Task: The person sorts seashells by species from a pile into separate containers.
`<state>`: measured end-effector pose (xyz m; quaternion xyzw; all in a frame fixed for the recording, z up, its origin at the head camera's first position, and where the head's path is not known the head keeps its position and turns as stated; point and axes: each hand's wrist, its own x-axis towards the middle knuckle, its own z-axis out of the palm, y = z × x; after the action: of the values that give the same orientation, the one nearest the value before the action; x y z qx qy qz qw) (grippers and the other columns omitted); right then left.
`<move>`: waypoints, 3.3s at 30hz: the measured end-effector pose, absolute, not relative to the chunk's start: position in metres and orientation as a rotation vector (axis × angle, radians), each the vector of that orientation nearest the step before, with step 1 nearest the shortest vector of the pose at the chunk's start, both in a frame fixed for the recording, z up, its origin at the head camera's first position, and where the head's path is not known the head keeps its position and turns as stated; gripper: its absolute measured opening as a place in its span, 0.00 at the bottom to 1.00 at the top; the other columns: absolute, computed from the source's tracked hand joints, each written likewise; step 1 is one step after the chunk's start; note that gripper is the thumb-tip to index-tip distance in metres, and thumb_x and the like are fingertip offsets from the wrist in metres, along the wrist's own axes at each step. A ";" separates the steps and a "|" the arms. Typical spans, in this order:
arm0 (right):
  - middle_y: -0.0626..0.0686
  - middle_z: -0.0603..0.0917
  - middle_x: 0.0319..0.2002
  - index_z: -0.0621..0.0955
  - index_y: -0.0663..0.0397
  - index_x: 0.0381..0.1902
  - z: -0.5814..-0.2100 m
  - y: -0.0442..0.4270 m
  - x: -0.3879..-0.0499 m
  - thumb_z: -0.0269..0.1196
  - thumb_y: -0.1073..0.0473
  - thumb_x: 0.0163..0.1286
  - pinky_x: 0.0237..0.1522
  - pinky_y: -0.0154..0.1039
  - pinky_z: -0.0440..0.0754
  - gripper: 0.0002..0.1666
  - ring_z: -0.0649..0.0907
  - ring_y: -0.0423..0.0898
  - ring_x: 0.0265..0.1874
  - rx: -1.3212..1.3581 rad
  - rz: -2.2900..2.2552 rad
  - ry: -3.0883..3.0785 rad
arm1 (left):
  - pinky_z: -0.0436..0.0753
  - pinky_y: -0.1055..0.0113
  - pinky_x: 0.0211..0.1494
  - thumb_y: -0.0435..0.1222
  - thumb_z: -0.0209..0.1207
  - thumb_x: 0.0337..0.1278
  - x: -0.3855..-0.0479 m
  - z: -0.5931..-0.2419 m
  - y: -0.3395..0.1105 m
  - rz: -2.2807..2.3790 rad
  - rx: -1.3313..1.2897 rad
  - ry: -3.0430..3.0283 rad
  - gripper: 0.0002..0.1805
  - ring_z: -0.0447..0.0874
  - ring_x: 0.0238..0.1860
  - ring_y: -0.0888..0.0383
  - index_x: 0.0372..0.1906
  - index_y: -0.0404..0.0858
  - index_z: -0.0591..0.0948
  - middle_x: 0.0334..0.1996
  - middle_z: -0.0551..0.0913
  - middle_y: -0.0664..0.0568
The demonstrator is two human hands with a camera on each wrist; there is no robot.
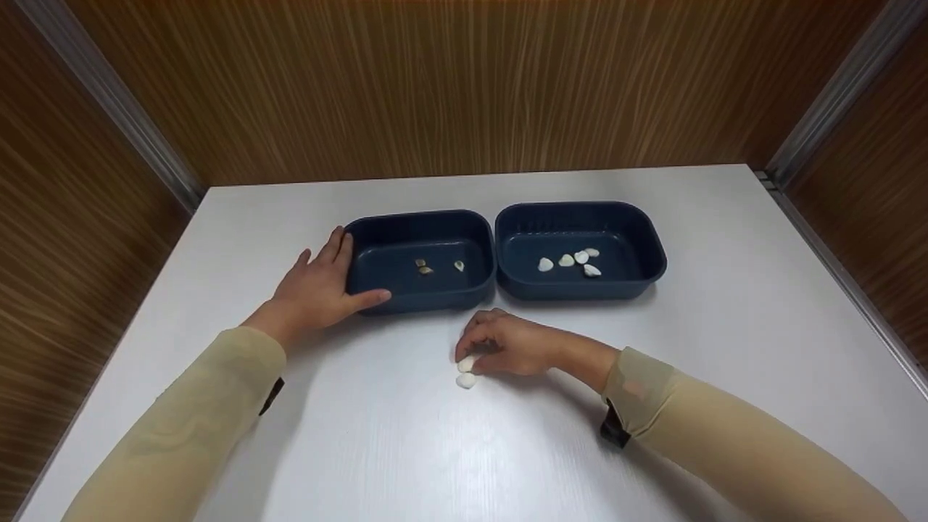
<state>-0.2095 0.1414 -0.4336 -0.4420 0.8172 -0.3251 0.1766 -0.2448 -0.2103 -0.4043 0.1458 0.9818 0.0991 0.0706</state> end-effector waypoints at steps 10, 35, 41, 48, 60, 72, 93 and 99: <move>0.49 0.85 0.48 0.86 0.57 0.50 -0.433 0.143 -0.212 0.70 0.67 0.72 0.64 0.43 0.77 0.10 0.81 0.47 0.54 -1.072 -1.137 2.170 | 0.41 0.37 0.83 0.83 0.42 0.59 -0.244 -0.402 -0.210 0.310 0.437 2.939 0.73 0.43 0.85 0.40 0.85 0.28 0.39 0.86 0.35 0.35; 0.53 0.86 0.45 0.86 0.56 0.53 -0.341 0.188 -0.233 0.70 0.66 0.73 0.46 0.40 0.81 0.12 0.82 0.51 0.44 -1.004 -1.301 2.423 | 0.43 0.38 0.83 0.82 0.43 0.61 -0.245 -0.404 -0.210 0.310 0.450 2.937 0.72 0.44 0.85 0.39 0.84 0.27 0.39 0.85 0.35 0.33; 0.55 0.86 0.43 0.86 0.58 0.53 -0.336 0.215 -0.251 0.68 0.67 0.74 0.42 0.35 0.82 0.12 0.83 0.49 0.42 -0.890 -1.359 2.532 | 0.48 0.42 0.84 0.81 0.45 0.61 -0.245 -0.404 -0.211 0.348 0.452 2.934 0.72 0.46 0.84 0.33 0.84 0.27 0.39 0.85 0.35 0.34; 0.56 0.85 0.46 0.84 0.59 0.57 -0.344 0.249 -0.269 0.67 0.63 0.77 0.40 0.32 0.82 0.14 0.83 0.45 0.40 -0.705 -1.344 2.635 | 0.55 0.39 0.82 0.82 0.45 0.59 -0.245 -0.406 -0.208 0.359 0.431 2.930 0.73 0.49 0.82 0.28 0.85 0.29 0.39 0.86 0.35 0.35; 0.59 0.84 0.48 0.83 0.62 0.57 -0.368 0.285 -0.284 0.66 0.63 0.78 0.41 0.29 0.78 0.14 0.80 0.48 0.43 -0.493 -1.241 2.752 | 0.53 0.41 0.83 0.83 0.44 0.57 -0.247 -0.407 -0.206 0.347 0.427 2.925 0.73 0.47 0.83 0.31 0.85 0.29 0.38 0.86 0.34 0.36; 0.58 0.85 0.45 0.85 0.58 0.53 -0.384 0.289 -0.287 0.66 0.66 0.76 0.41 0.31 0.79 0.10 0.82 0.52 0.43 -0.531 -1.115 2.752 | 0.52 0.42 0.83 0.84 0.43 0.57 -0.249 -0.407 -0.206 0.346 0.422 2.924 0.74 0.46 0.83 0.31 0.85 0.30 0.38 0.86 0.33 0.37; 0.56 0.87 0.55 0.86 0.55 0.58 -0.358 0.253 -0.259 0.70 0.64 0.73 0.51 0.33 0.80 0.17 0.83 0.52 0.53 -0.787 -1.248 2.706 | 0.52 0.40 0.83 0.85 0.43 0.55 -0.249 -0.404 -0.205 0.347 0.412 2.924 0.74 0.45 0.83 0.31 0.85 0.31 0.37 0.86 0.34 0.36; 0.52 0.90 0.50 0.88 0.57 0.55 -0.359 0.222 -0.237 0.74 0.66 0.69 0.49 0.37 0.82 0.17 0.86 0.54 0.50 -1.014 -1.315 2.609 | 0.52 0.41 0.83 0.84 0.43 0.57 -0.247 -0.402 -0.205 0.339 0.429 2.931 0.74 0.47 0.83 0.31 0.85 0.29 0.38 0.86 0.35 0.35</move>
<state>-0.2373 0.2223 -0.3591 -0.3279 0.8433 -0.4250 0.0247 -0.2469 -0.2046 -0.4025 0.1434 0.9799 0.1132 0.0798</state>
